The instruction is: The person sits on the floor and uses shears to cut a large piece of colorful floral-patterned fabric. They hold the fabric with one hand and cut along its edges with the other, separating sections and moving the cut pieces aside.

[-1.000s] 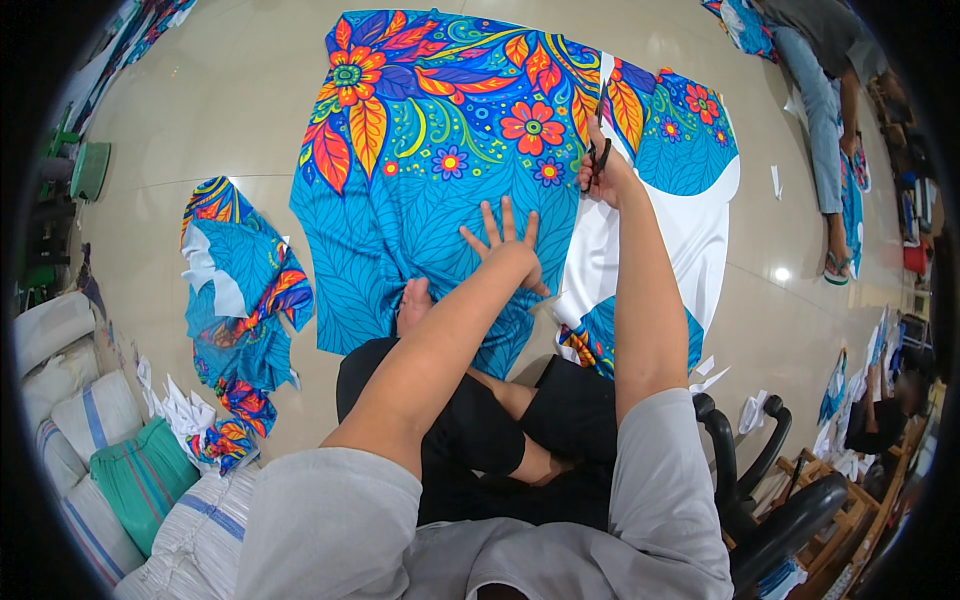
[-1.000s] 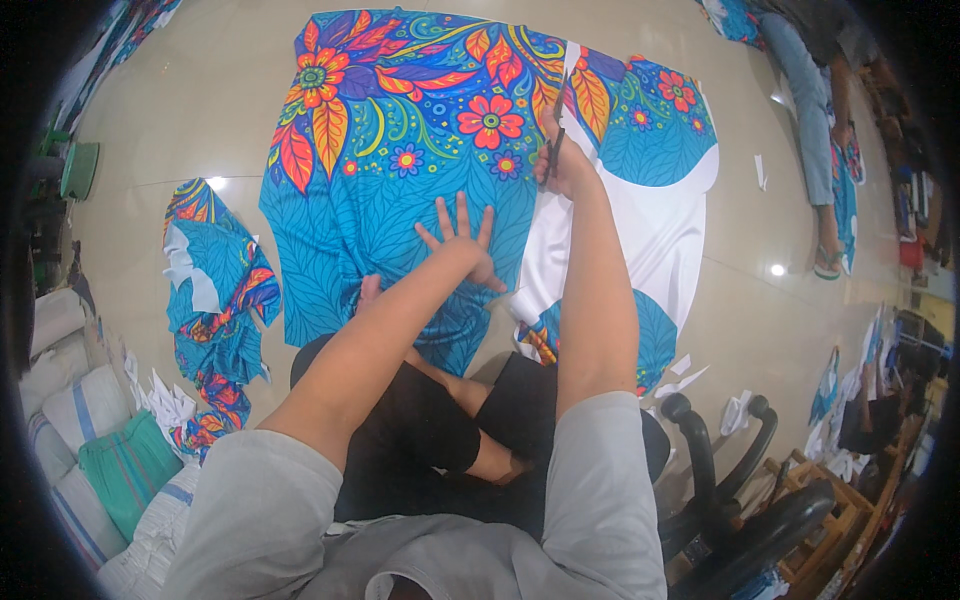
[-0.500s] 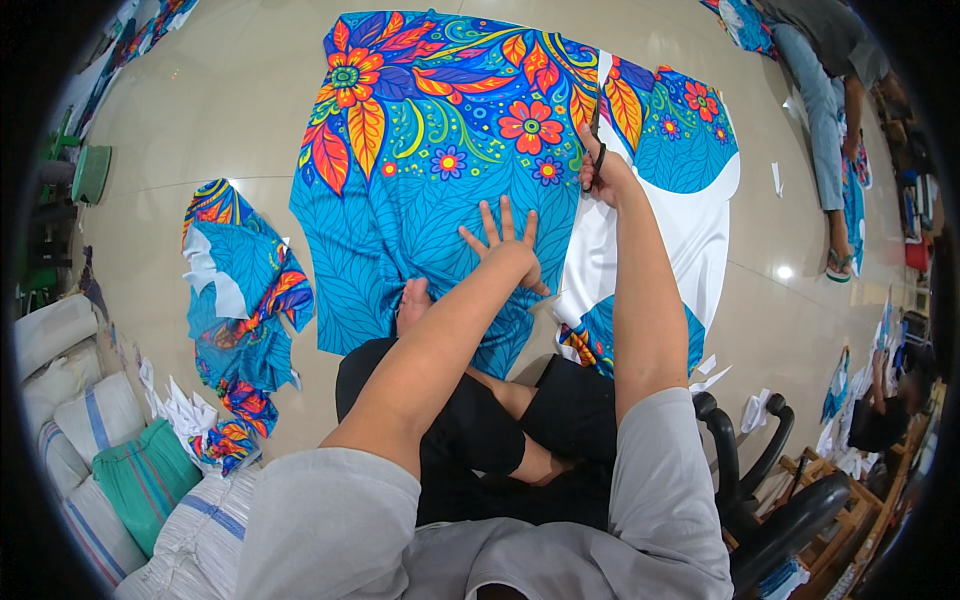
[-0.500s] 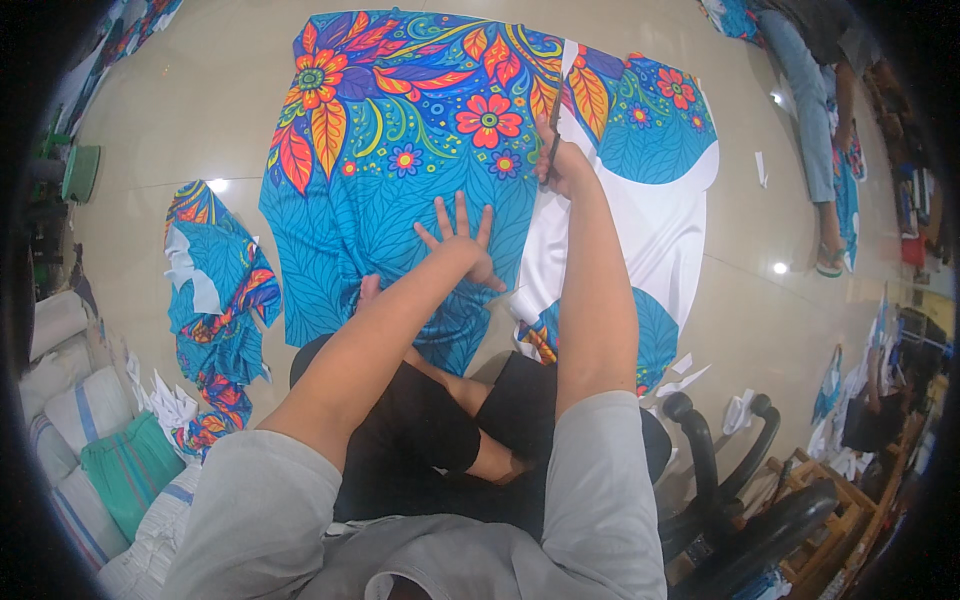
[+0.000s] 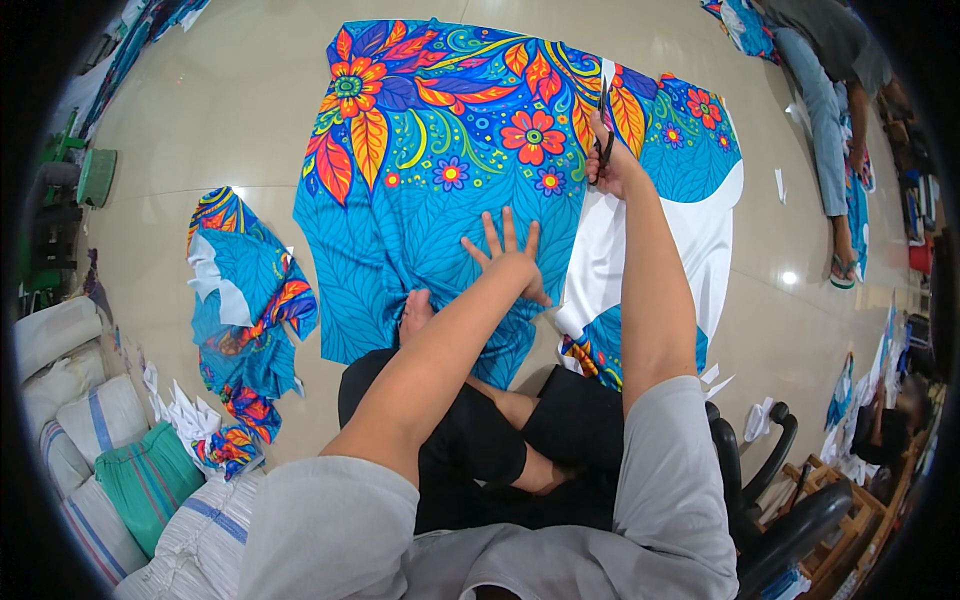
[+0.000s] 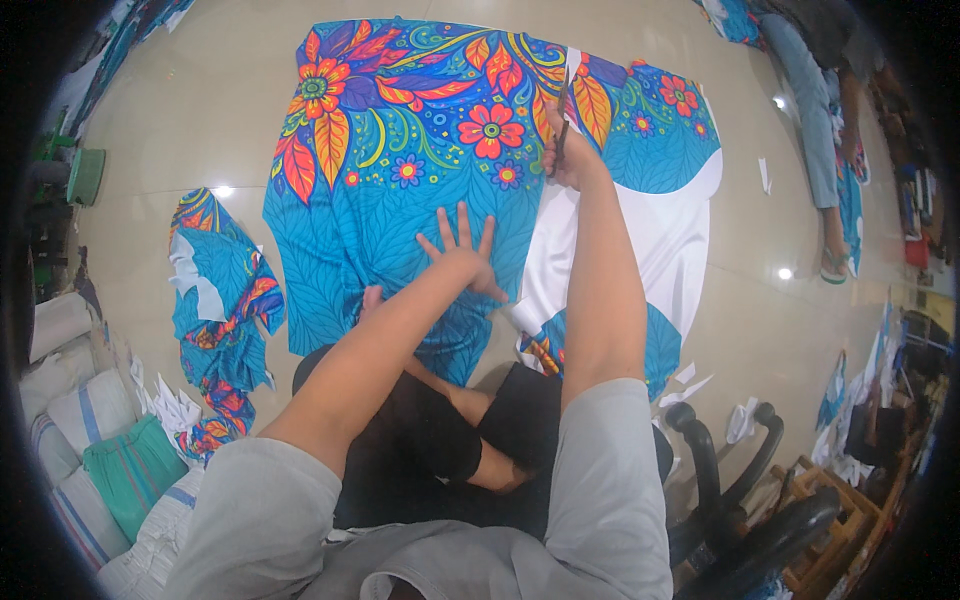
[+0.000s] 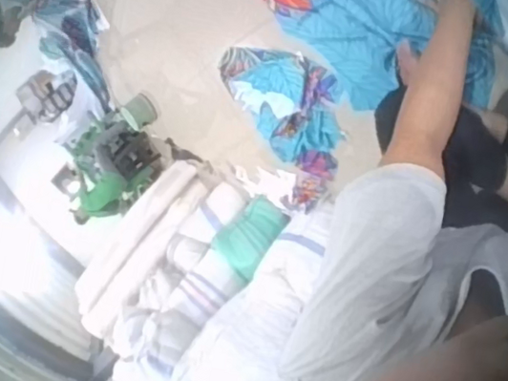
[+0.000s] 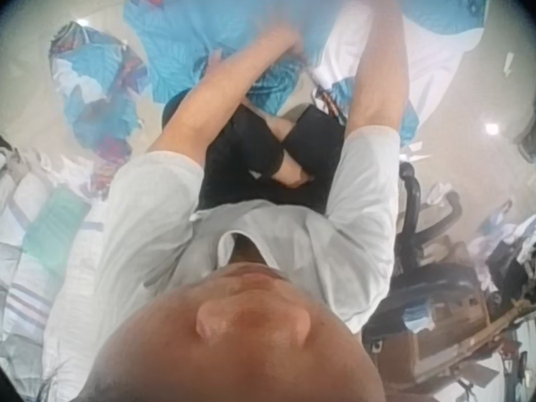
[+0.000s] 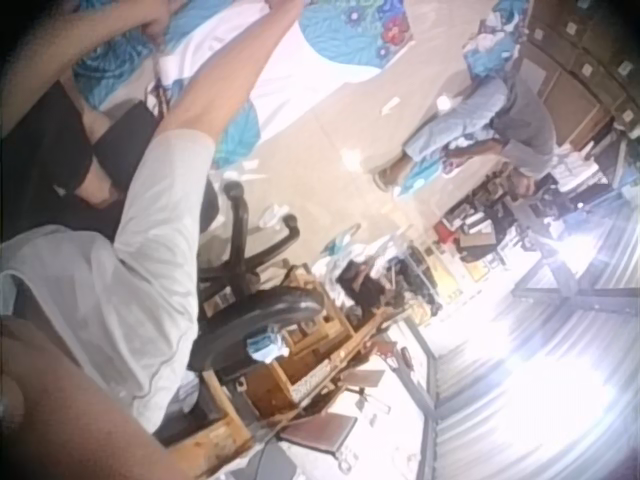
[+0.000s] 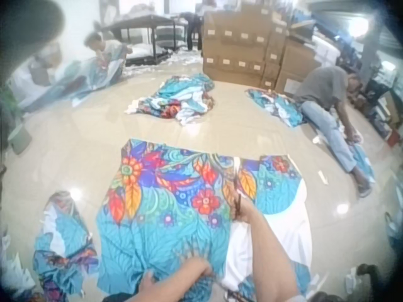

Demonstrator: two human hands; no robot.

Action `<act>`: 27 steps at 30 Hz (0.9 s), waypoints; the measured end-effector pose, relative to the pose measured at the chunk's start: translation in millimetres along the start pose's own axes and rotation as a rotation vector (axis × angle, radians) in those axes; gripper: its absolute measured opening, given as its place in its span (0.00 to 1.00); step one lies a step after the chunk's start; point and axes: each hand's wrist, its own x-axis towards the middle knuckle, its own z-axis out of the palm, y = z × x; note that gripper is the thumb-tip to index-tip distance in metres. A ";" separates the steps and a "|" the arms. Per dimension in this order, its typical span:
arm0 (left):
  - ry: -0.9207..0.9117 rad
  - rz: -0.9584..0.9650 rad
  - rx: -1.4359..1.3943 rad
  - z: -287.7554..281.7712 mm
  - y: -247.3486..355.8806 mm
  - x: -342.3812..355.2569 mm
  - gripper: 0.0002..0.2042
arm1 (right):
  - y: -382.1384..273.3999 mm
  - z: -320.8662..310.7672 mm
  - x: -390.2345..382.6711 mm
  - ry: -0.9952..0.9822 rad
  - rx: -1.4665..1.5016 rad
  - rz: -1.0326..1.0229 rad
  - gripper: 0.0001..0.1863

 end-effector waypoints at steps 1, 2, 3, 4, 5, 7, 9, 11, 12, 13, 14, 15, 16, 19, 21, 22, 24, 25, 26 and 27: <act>0.000 0.000 0.005 -0.2 0.0 -0.2 0.66 | -1.2 -0.5 1.3 0.005 -0.007 -0.001 0.35; -0.005 0.000 0.002 -0.6 -0.1 -0.1 0.66 | -1.8 -1.1 2.5 0.021 -0.010 0.007 0.35; -0.011 0.001 0.001 -0.9 -0.1 -0.1 0.66 | -1.9 -1.7 3.9 0.007 -0.015 -0.013 0.34; -0.018 0.002 0.000 -1.3 0.0 -0.1 0.66 | -2.3 -2.2 5.3 0.003 -0.017 -0.025 0.34; -0.022 0.000 0.001 -1.5 0.1 -0.1 0.66 | -2.4 -2.9 6.9 0.004 -0.018 -0.033 0.34; -0.027 -0.003 0.005 -1.9 0.3 -0.1 0.66 | -1.7 -3.7 10.6 -0.003 -0.021 -0.023 0.33; -0.026 -0.001 0.002 -2.2 0.3 -0.3 0.66 | -0.2 -4.7 13.0 0.006 -0.036 -0.038 0.31; -0.024 0.000 0.000 -2.1 0.2 -0.7 0.65 | 2.3 -3.7 14.1 0.031 -0.064 -0.075 0.30; -0.022 0.001 -0.002 -1.9 0.2 -1.1 0.65 | 1.9 -3.2 14.2 0.014 -0.074 -0.092 0.30; -0.021 0.001 -0.004 -1.9 0.2 -1.3 0.65 | 1.1 -2.5 14.0 0.003 -0.084 -0.100 0.30; -0.020 0.001 -0.003 -1.8 0.3 -1.7 0.65 | 0.5 -1.6 13.4 0.024 -0.098 -0.099 0.30; -0.017 0.001 -0.001 -1.7 0.3 -1.9 0.65 | -0.1 -1.7 11.7 -0.003 -0.087 -0.093 0.30; -0.012 -0.001 0.002 -2.1 0.4 -1.8 0.65 | -1.4 -3.0 9.4 0.000 -0.080 -0.078 0.30; -0.022 -0.005 0.009 -2.9 0.6 -1.8 0.66 | -11.4 -3.3 10.0 0.014 -0.064 -0.034 0.32; -0.035 0.005 0.022 -3.4 0.0 -1.7 0.67 | -16.3 -3.7 13.5 0.015 -0.052 -0.012 0.32; -0.042 0.010 0.029 -3.8 -0.4 -1.6 0.68 | -19.1 -3.2 16.7 0.010 -0.044 -0.007 0.33; -0.040 0.004 0.010 -4.3 -0.4 -1.4 0.67 | -21.7 -2.5 22.6 0.006 -0.048 -0.021 0.33; -0.040 0.001 0.001 -4.6 -0.2 -1.3 0.66 | -23.3 -3.5 25.0 0.009 -0.059 -0.038 0.33; -0.041 -0.002 0.001 -4.7 0.1 -1.2 0.66 | -24.0 -4.3 26.9 0.015 -0.070 -0.053 0.33; -0.043 -0.004 0.001 -4.9 0.6 -1.2 0.66 | -25.0 -4.8 29.1 0.032 -0.101 -0.045 0.33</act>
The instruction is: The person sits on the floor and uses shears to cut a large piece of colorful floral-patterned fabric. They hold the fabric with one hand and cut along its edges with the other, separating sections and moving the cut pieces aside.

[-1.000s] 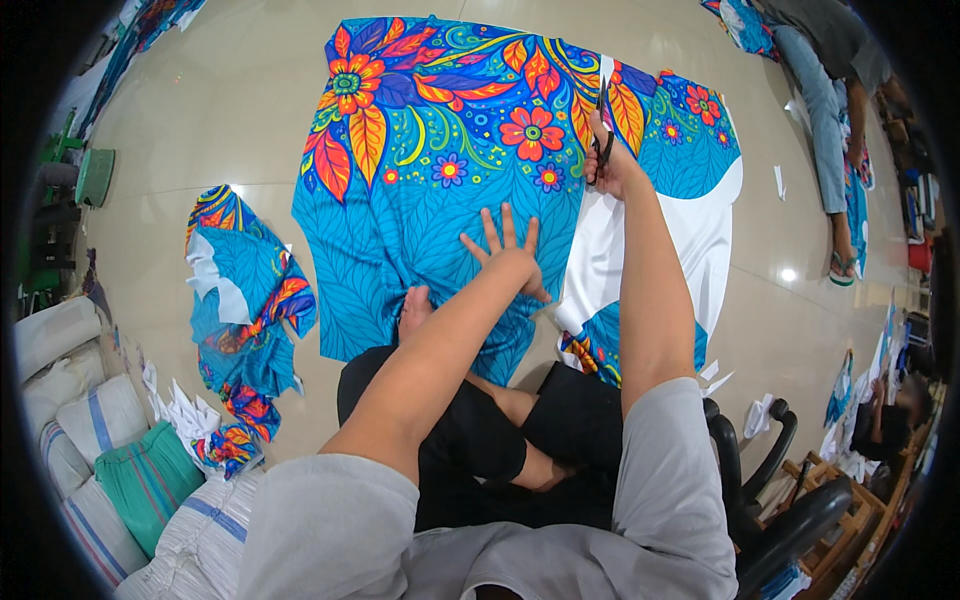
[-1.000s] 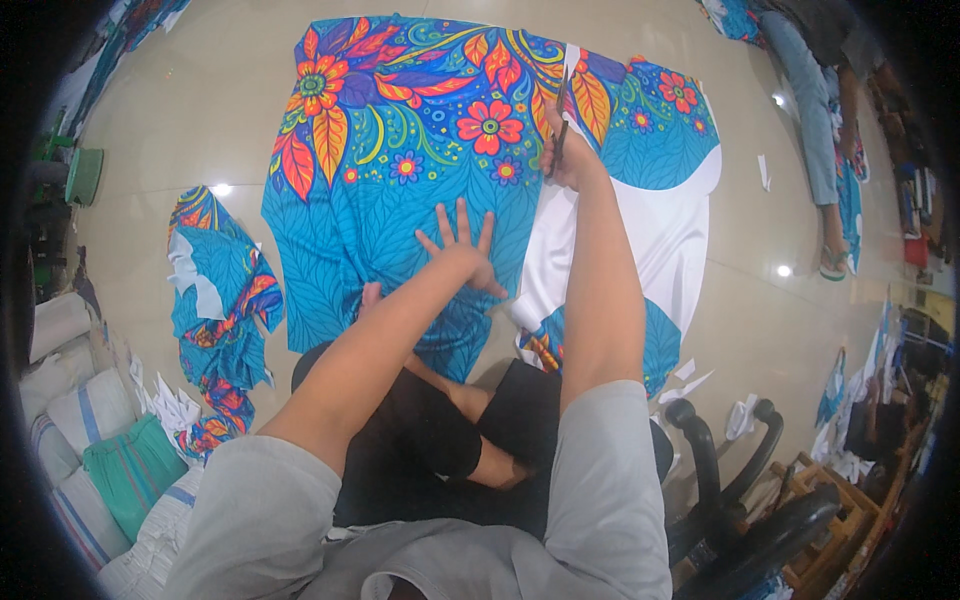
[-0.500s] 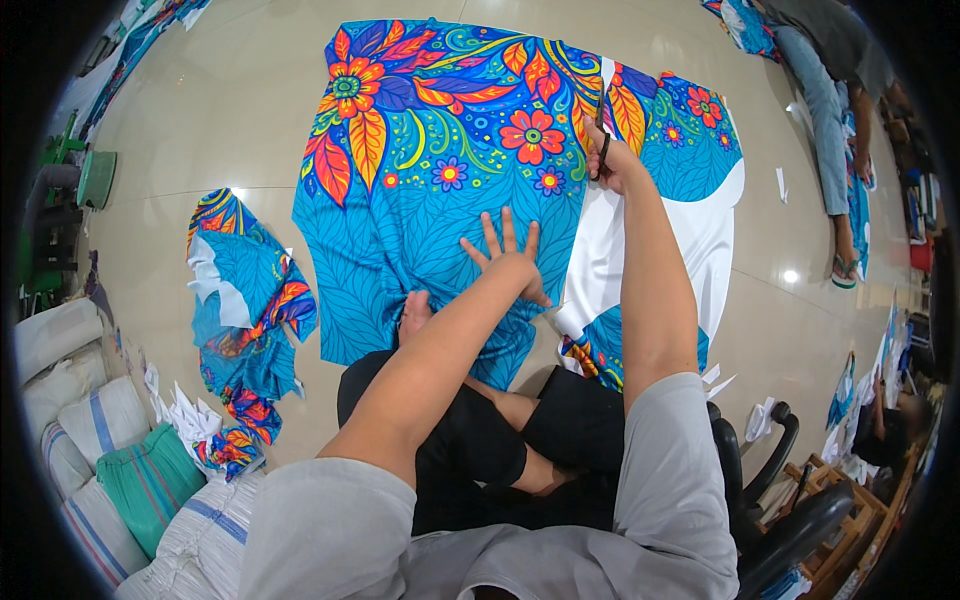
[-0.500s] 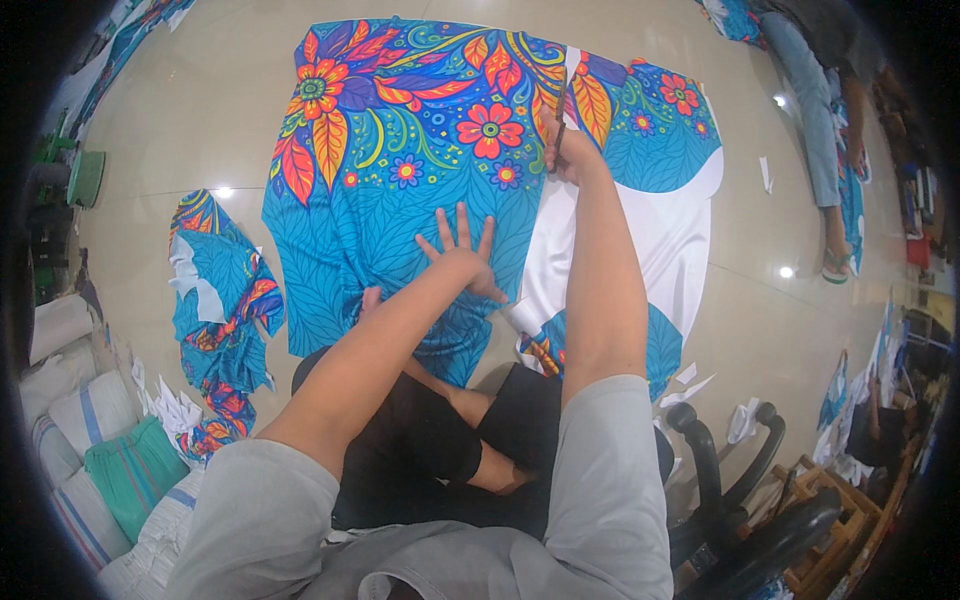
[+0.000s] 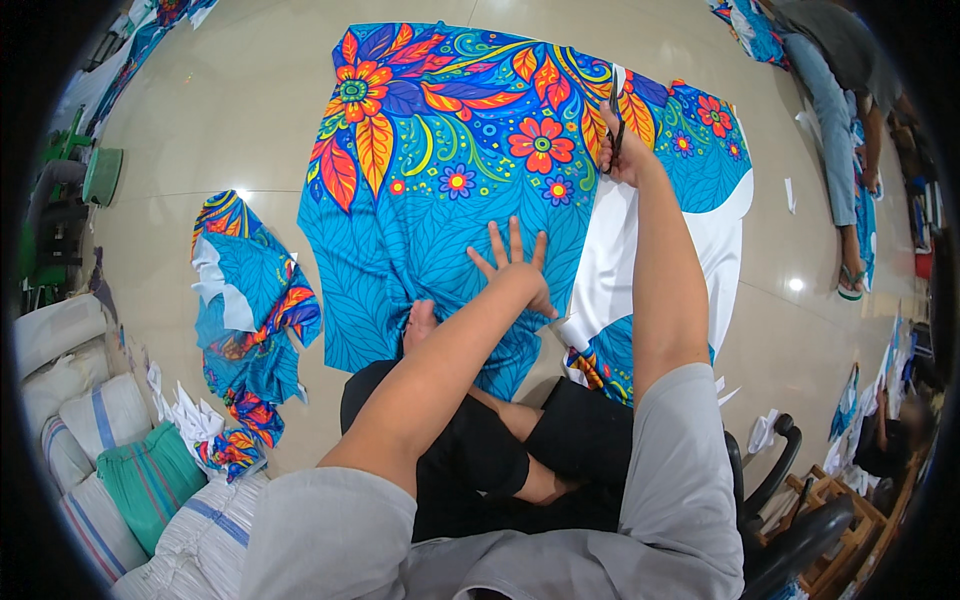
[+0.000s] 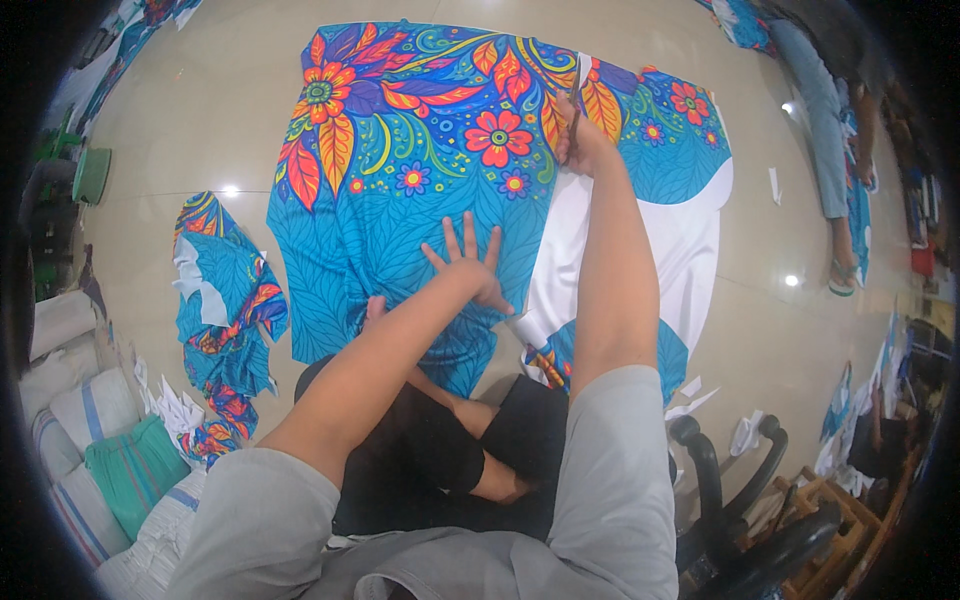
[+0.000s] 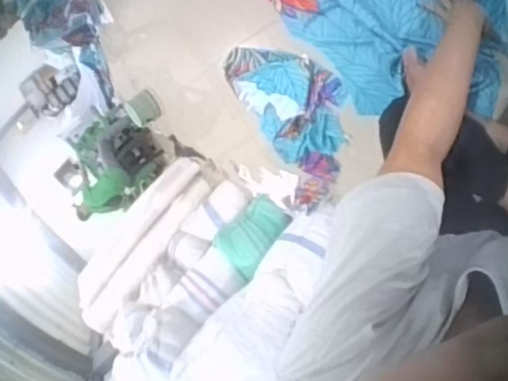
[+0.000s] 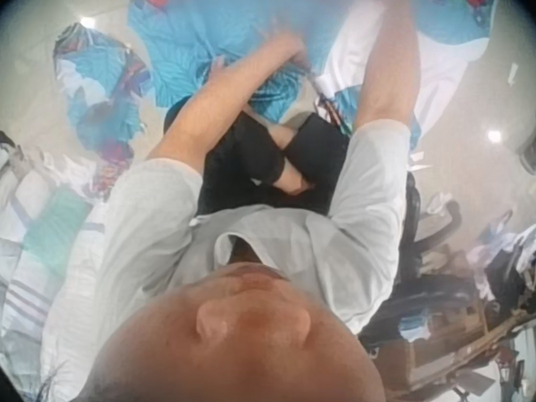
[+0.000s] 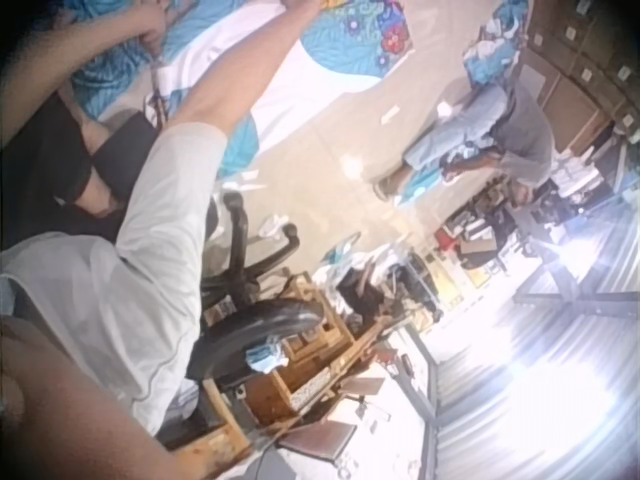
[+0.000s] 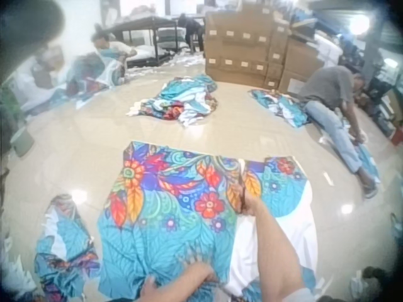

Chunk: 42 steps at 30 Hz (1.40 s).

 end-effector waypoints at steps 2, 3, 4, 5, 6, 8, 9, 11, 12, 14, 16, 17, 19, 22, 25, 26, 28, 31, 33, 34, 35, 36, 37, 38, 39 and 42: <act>-0.001 -0.003 -0.001 0.1 0.2 -0.1 0.66 | -3.2 -1.0 4.9 0.037 -0.066 0.023 0.34; 0.000 -0.003 -0.002 0.2 0.4 -0.1 0.66 | -2.6 -0.7 6.5 0.024 -0.041 0.017 0.33; 0.006 -0.004 0.001 0.3 0.7 -0.2 0.66 | -1.8 -0.4 7.8 0.011 -0.017 0.011 0.33; 0.009 -0.001 -0.004 0.6 1.0 -0.2 0.65 | -1.5 -1.2 8.6 0.023 0.010 0.009 0.32; 0.017 0.000 -0.006 1.2 0.9 -0.5 0.65 | -0.7 -1.2 9.0 0.001 -0.006 -0.028 0.32; 0.023 0.000 -0.006 2.1 1.0 -0.9 0.65 | 1.2 1.7 9.2 0.011 -0.039 -0.084 0.32; 0.022 -0.001 -0.003 2.3 0.9 -1.1 0.65 | 0.1 2.2 8.8 0.001 -0.022 -0.072 0.32; 0.025 -0.004 0.004 2.4 0.4 -1.4 0.64 | -4.4 2.9 7.7 0.031 -0.002 -0.029 0.32; 0.030 -0.005 0.007 2.5 0.6 -1.6 0.64 | -6.1 2.7 6.4 0.002 0.011 -0.030 0.33; 0.027 -0.001 0.017 1.8 0.0 -1.4 0.65 | -8.2 -0.1 3.7 -0.007 0.029 -0.028 0.34; 0.011 0.010 0.032 0.9 -0.4 -1.3 0.67 | -14.8 -1.1 6.5 0.017 0.012 -0.027 0.35; 0.015 0.005 0.025 0.8 -0.1 -1.4 0.66 | -20.5 -1.5 9.9 0.009 0.026 -0.002 0.35; 0.023 -0.004 0.010 0.5 0.4 -1.7 0.64 | -26.4 -2.7 16.2 0.032 0.043 0.034 0.35; 0.033 -0.009 0.015 0.3 0.6 -2.1 0.63 | -30.3 -5.7 22.8 0.011 0.033 0.035 0.35; 0.031 -0.010 0.011 0.4 0.7 -1.5 0.63 | -31.4 -6.7 27.8 -0.013 0.068 0.004 0.34; 0.027 -0.009 0.008 0.5 0.6 -1.0 0.63 | -31.7 -7.3 29.0 -0.009 0.078 0.007 0.34; 0.028 -0.009 0.001 1.2 0.7 0.1 0.64 | -32.3 -8.4 31.1 0.000 0.069 0.004 0.33; 0.035 -0.010 0.006 2.5 0.8 1.6 0.63 | -30.3 -9.6 32.8 0.013 0.044 -0.024 0.32; 0.037 -0.010 0.012 3.4 0.9 2.0 0.63 | -30.0 -10.0 34.1 0.010 0.036 -0.033 0.32; 0.041 -0.008 0.015 3.9 0.8 2.0 0.63 | -30.6 -10.6 34.8 0.005 0.039 -0.026 0.31; 0.043 -0.007 0.015 4.1 0.6 1.9 0.63 | -31.2 -10.8 35.6 0.029 0.046 -0.010 0.31; 0.046 -0.003 0.013 4.4 0.4 1.8 0.63 | -30.9 -11.3 36.0 0.005 0.024 -0.019 0.30; 0.050 -0.002 0.014 4.5 0.1 1.7 0.63 | -30.4 -12.1 35.9 0.010 0.007 -0.020 0.29; 0.049 -0.001 0.014 4.5 0.1 1.6 0.63 | -30.0 -12.4 36.4 0.023 -0.009 -0.011 0.29; 0.050 -0.002 0.016 4.5 0.2 1.7 0.63 | -30.0 -12.0 37.2 0.021 -0.009 -0.018 0.29; 0.031 -0.004 0.019 3.8 0.3 2.9 0.64 | -30.5 -12.0 38.8 0.027 -0.016 -0.034 0.28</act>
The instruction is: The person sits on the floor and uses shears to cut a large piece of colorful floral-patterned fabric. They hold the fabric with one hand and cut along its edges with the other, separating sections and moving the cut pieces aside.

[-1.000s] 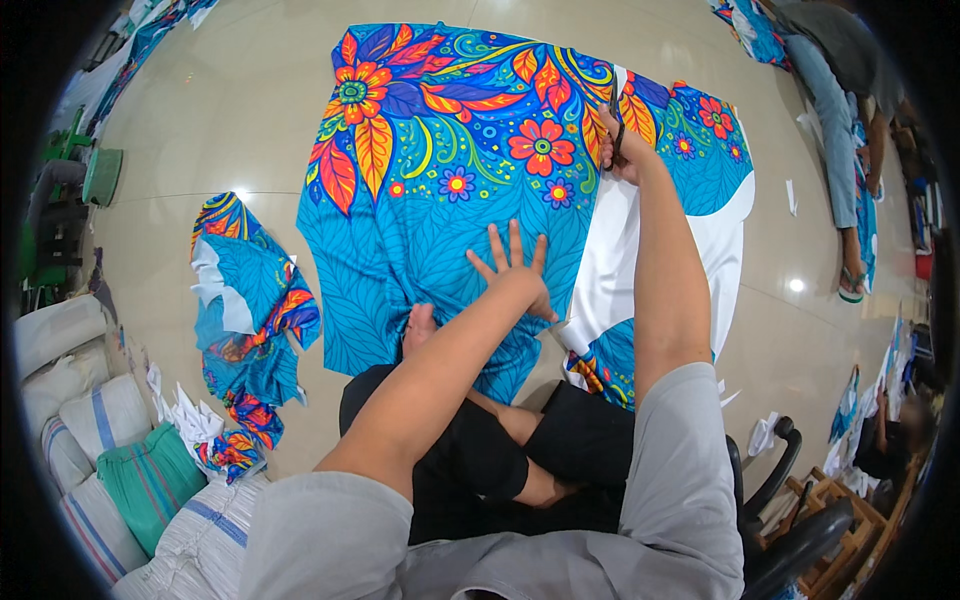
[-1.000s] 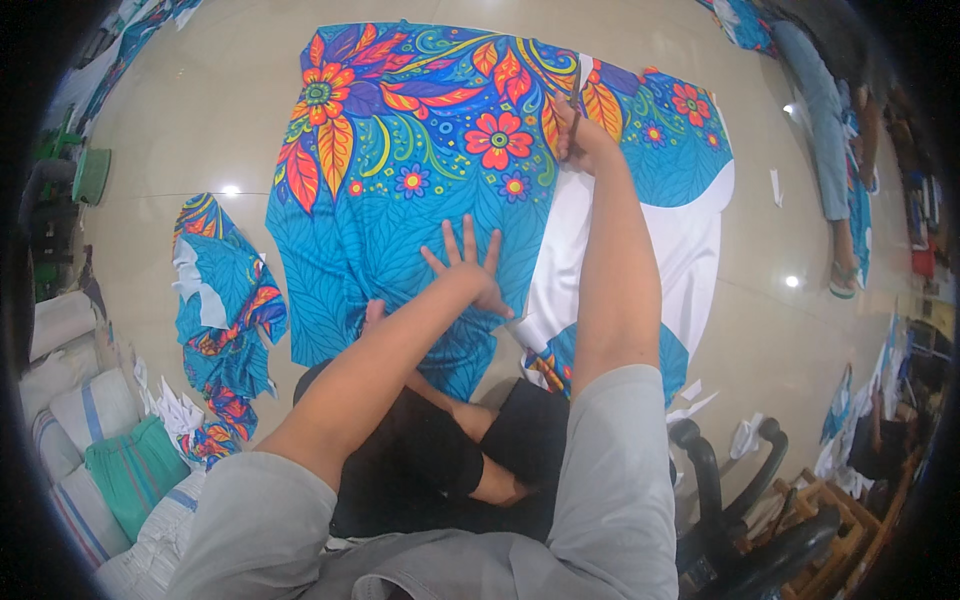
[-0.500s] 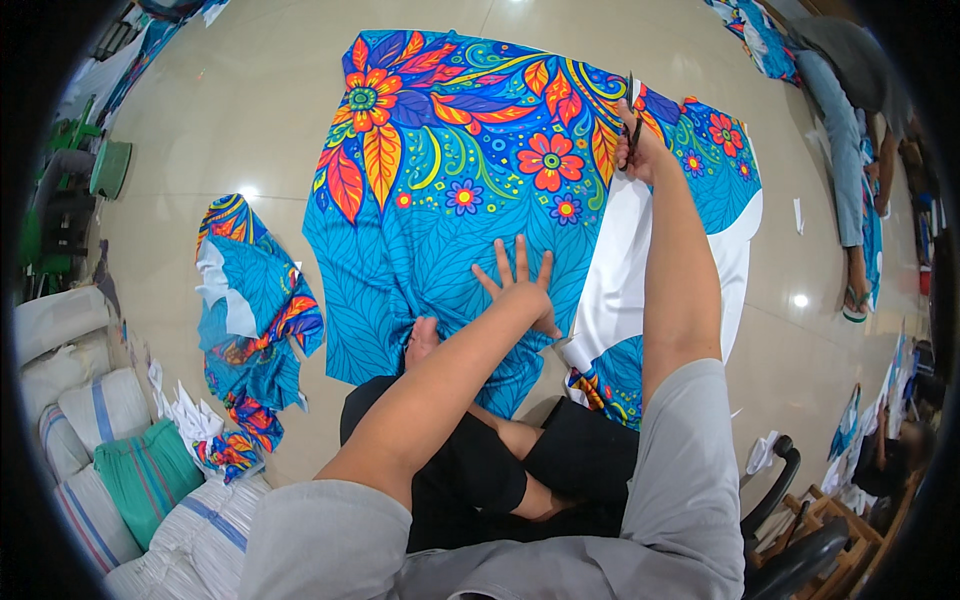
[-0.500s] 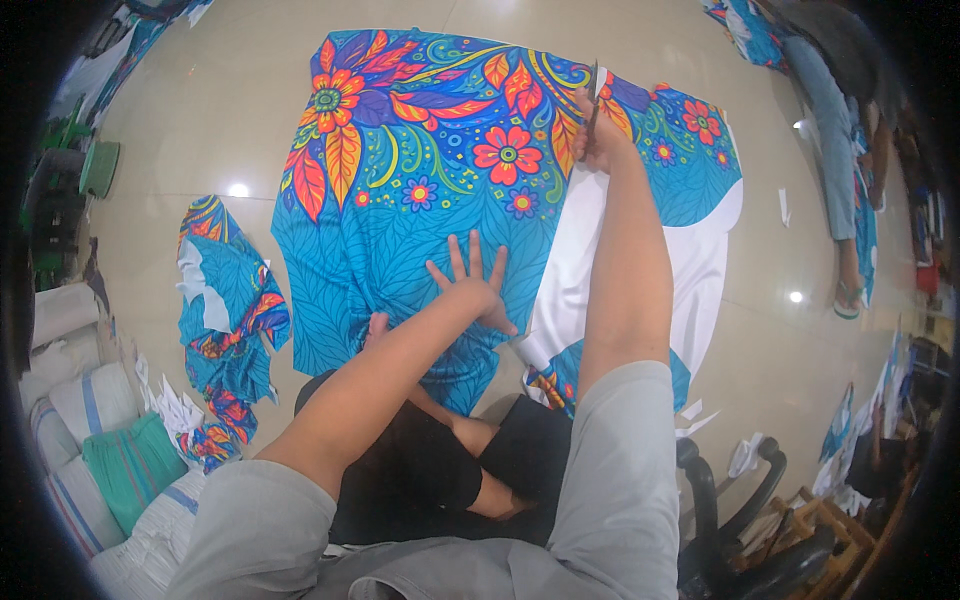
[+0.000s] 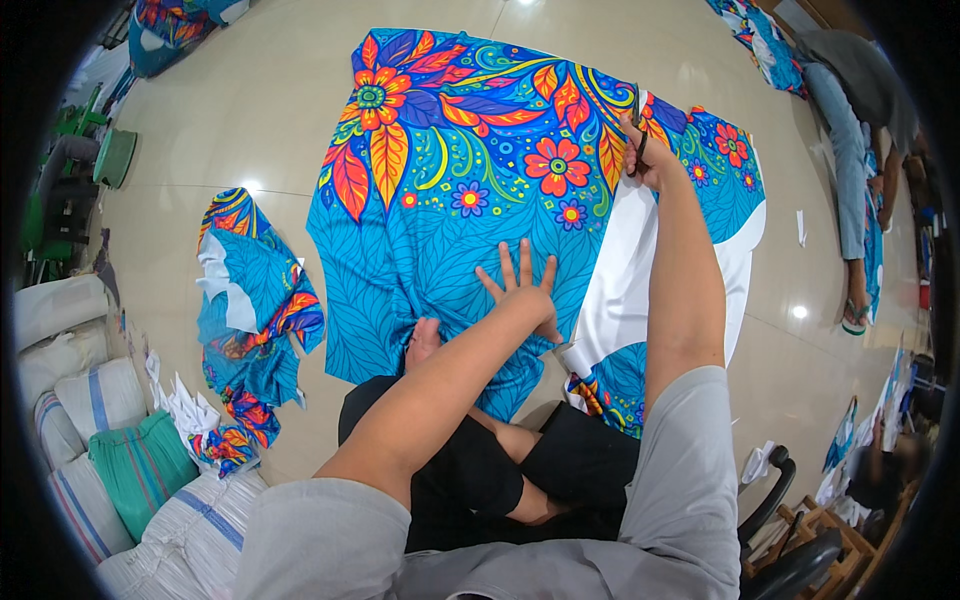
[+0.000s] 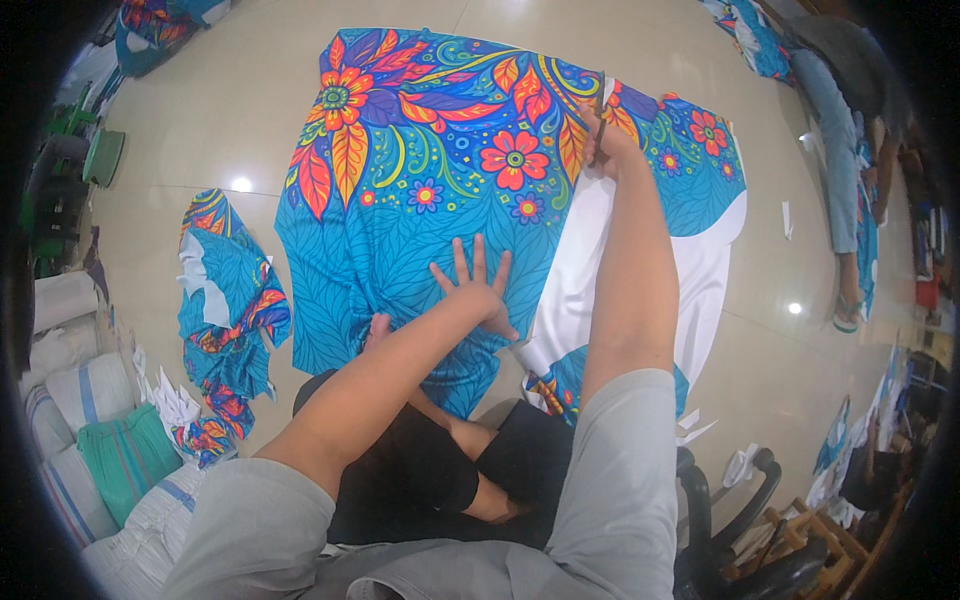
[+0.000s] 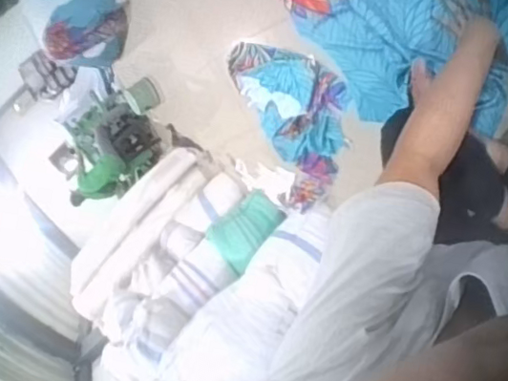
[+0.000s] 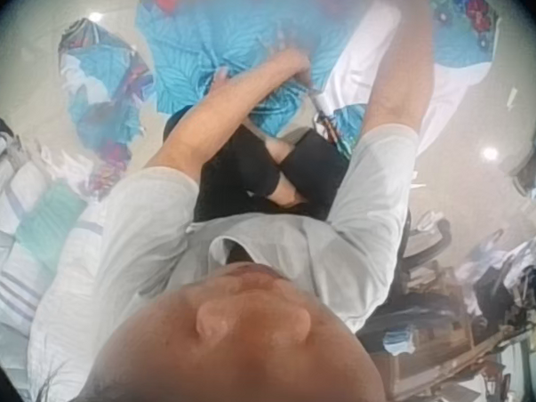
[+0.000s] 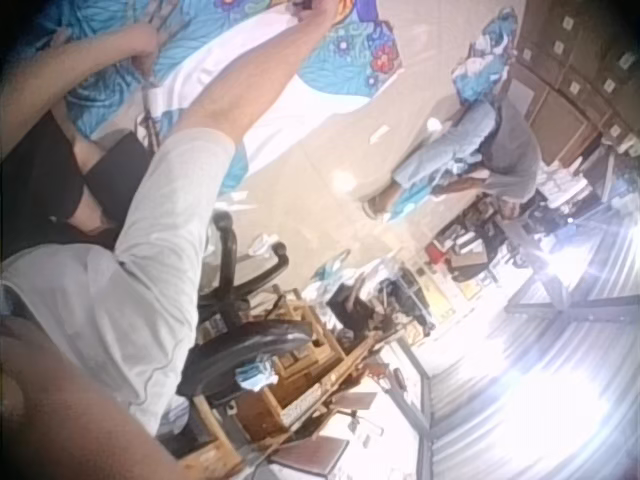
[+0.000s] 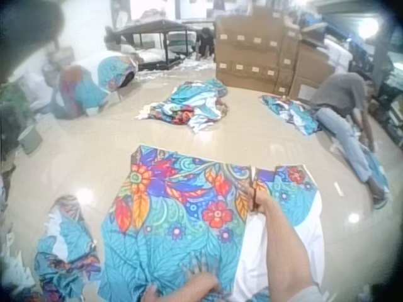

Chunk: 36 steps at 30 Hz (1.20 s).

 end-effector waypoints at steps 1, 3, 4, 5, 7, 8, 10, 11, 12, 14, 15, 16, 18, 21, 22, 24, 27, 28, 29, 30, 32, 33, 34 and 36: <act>-0.004 -0.001 -0.002 -0.4 0.0 0.4 0.64 | -0.8 -0.6 -0.1 -0.005 -0.012 -0.023 0.28; -0.009 0.002 -0.007 -1.5 -0.2 -0.1 0.64 | -5.5 -0.1 -0.5 -0.003 0.007 -0.066 0.28; -0.010 0.003 -0.010 -2.4 -0.2 -1.0 0.63 | -8.4 -1.7 -2.8 0.007 0.040 -0.084 0.28; -0.024 0.005 -0.002 -3.9 -0.2 -2.1 0.64 | -10.5 -3.1 -6.2 0.020 0.072 -0.102 0.28; -0.053 0.011 0.012 -7.4 0.3 -5.0 0.65 | -15.6 -5.4 -15.9 0.012 0.053 -0.118 0.29; -0.041 0.010 0.000 -8.7 0.5 -6.7 0.65 | -17.3 -5.5 -22.1 0.054 0.039 -0.112 0.30; -0.030 0.007 -0.038 -9.3 0.5 -9.5 0.64 | -14.5 -7.0 -42.2 -0.017 0.049 -0.185 0.32; -0.008 0.018 -0.037 -8.2 0.2 -10.1 0.64 | -9.6 -9.6 -56.5 -0.011 0.038 -0.182 0.33; 0.000 0.029 -0.038 -6.3 -0.5 -9.7 0.64 | -0.1 -12.5 -73.5 -0.024 0.029 -0.189 0.34; 0.033 0.048 -0.048 0.8 -2.7 -7.1 0.64 | 34.5 -15.7 -118.0 0.005 -0.068 -0.272 0.32; 0.058 0.058 -0.054 5.3 -3.5 -4.5 0.64 | 56.4 -17.3 -145.0 -0.006 -0.147 -0.330 0.31; 0.108 0.052 -0.053 9.3 -4.3 -0.9 0.63 | 83.0 -16.7 -174.8 -0.013 -0.115 -0.381 0.31; 0.237 0.160 -0.140 14.5 -3.8 9.3 0.62 | 133.8 -22.6 -245.5 0.015 -0.339 -0.305 0.32; 0.487 0.436 -0.230 11.3 -1.7 28.5 0.53 | 205.4 -21.9 -346.0 0.117 -0.490 -0.251 0.31; 0.532 0.552 -0.344 7.1 -2.6 34.7 0.47 | 224.5 -22.9 -377.0 0.129 -0.503 -0.228 0.28; 0.586 0.560 -0.403 1.1 -8.5 43.2 0.40 | 264.2 -14.1 -421.3 0.208 -0.279 -0.186 0.25; 0.841 0.350 -0.293 -4.5 -42.1 47.8 0.33 | 290.7 -8.9 -441.8 0.305 -0.044 -0.334 0.24; 0.814 0.177 -0.235 -2.4 -63.0 46.8 0.33 | 292.9 -7.2 -438.5 0.332 -0.020 -0.369 0.24; 0.752 0.069 -0.296 -3.7 -85.8 45.5 0.29 | 292.8 -4.9 -432.2 0.367 0.008 -0.397 0.25; 0.766 0.060 -0.271 -5.5 -106.0 43.4 0.27 | 291.3 -2.9 -425.8 0.401 0.045 -0.425 0.25; 0.801 0.080 -0.315 -20.2 -143.9 37.7 0.23 | 285.9 -3.3 -418.5 0.399 0.032 -0.385 0.24; 0.791 0.169 -0.419 -28.3 -162.9 31.1 0.21 | 284.9 -2.5 -415.7 0.402 0.011 -0.376 0.24; 0.767 0.262 -0.519 -36.5 -179.4 21.3 0.20 | 284.6 -1.6 -414.6 0.397 0.003 -0.373 0.24; 0.933 0.386 -0.559 -57.6 -213.6 -10.6 0.17 | 284.7 -2.0 -415.8 0.388 -0.027 -0.379 0.23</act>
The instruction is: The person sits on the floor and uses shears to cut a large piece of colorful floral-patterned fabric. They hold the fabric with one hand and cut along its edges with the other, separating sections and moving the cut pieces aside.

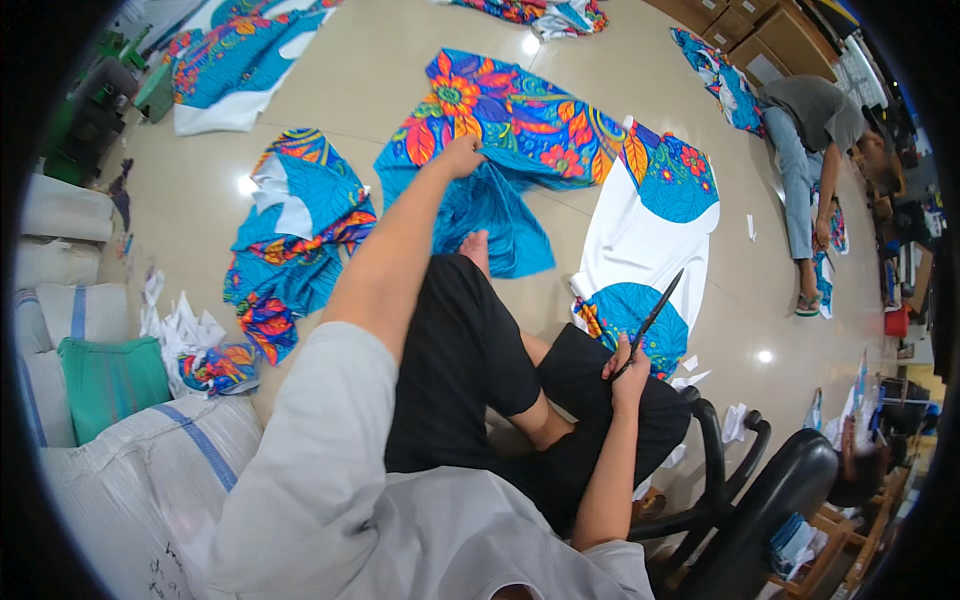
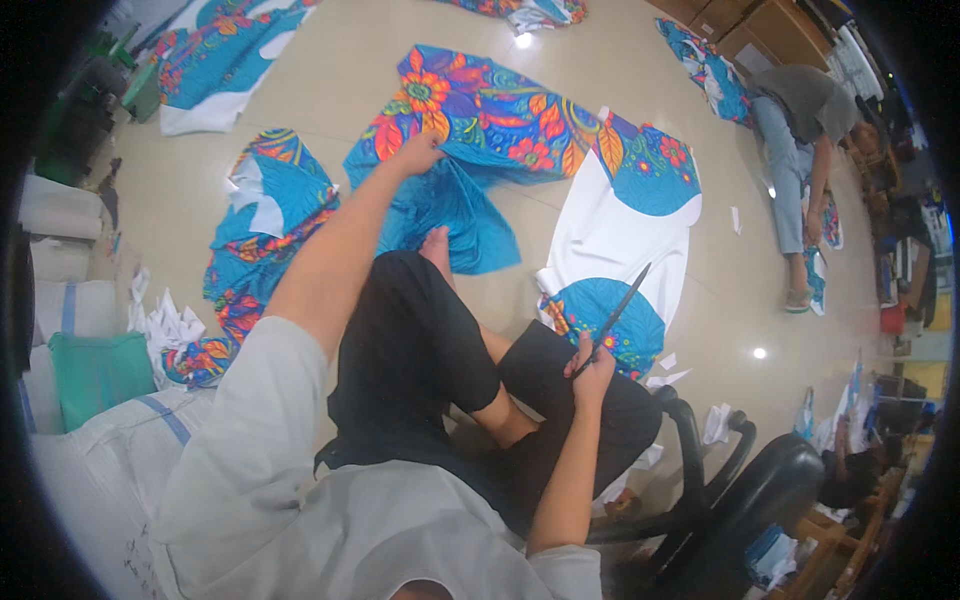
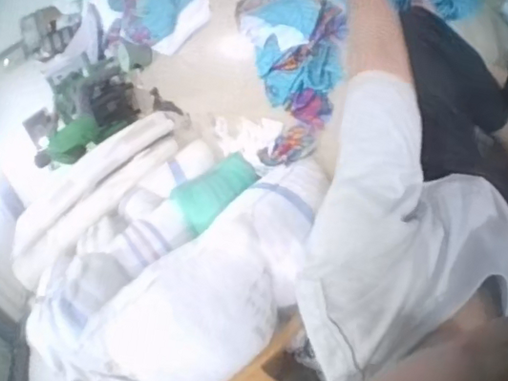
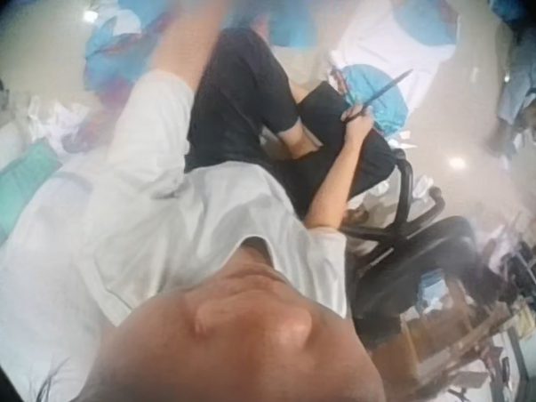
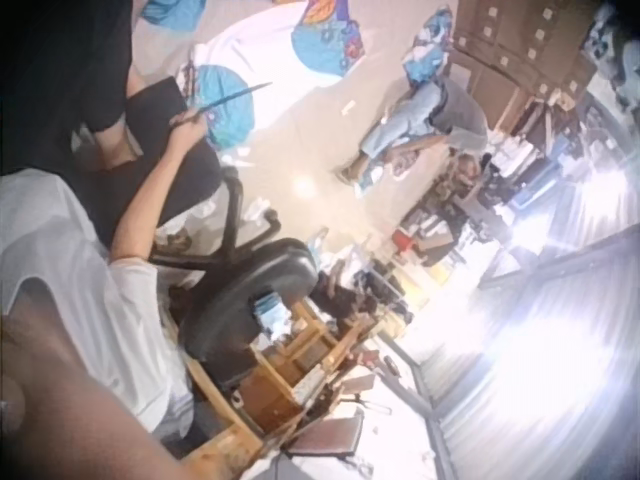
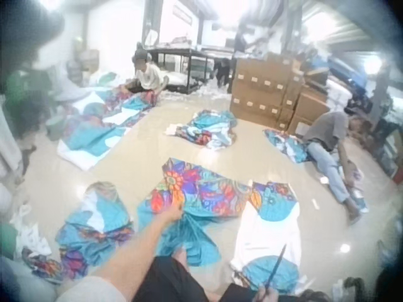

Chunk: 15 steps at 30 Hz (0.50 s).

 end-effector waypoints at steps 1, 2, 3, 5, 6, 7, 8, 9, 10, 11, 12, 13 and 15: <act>-0.002 -0.023 -0.149 -28.9 2.0 -4.1 0.14 | 0.4 -0.3 -0.7 -0.001 -0.013 -0.001 0.23; 0.150 -0.010 -0.142 -55.2 6.3 -13.3 0.14 | 1.3 -0.4 -1.4 -0.003 -0.030 0.007 0.23; 0.155 0.026 -0.169 -87.1 12.5 -20.3 0.14 | 2.4 0.0 -1.5 -0.001 -0.003 -0.015 0.23; 0.190 0.032 -0.204 -148.2 28.1 -39.9 0.14 | 3.8 -0.8 -1.4 -0.005 -0.002 -0.036 0.24; 0.216 0.012 -0.199 -178.0 36.8 -50.0 0.13 | 4.5 -1.1 -1.5 -0.003 0.013 -0.030 0.24; 0.243 0.014 -0.207 -206.4 44.8 -61.1 0.13 | 5.3 -1.7 -2.0 -0.003 0.010 -0.046 0.24; 0.328 0.008 -0.169 -235.5 52.4 -71.3 0.14 | 5.9 -2.4 -2.7 0.004 0.003 -0.043 0.24; 0.416 0.058 -0.155 -261.3 57.9 -83.4 0.15 | 6.6 -3.4 -3.8 0.001 0.002 -0.050 0.24; 0.440 0.345 0.260 -298.8 61.8 -96.2 0.17 | 7.2 -3.7 -4.8 -0.003 0.008 -0.045 0.24; 0.766 0.184 0.035 -318.3 66.4 -105.2 0.16 | 8.3 -3.7 -6.2 -0.011 0.013 -0.066 0.24; 1.018 0.251 0.124 -342.0 65.8 -118.6 0.16 | 8.6 -5.9 -7.2 -0.016 -0.009 -0.078 0.24; 1.163 0.123 0.082 -369.3 67.3 -126.1 0.17 | 8.9 -5.9 -7.6 -0.017 -0.004 -0.097 0.24; 1.251 0.140 0.001 -411.5 58.1 -144.3 0.19 | 9.4 -5.8 -8.6 -0.023 0.005 -0.115 0.25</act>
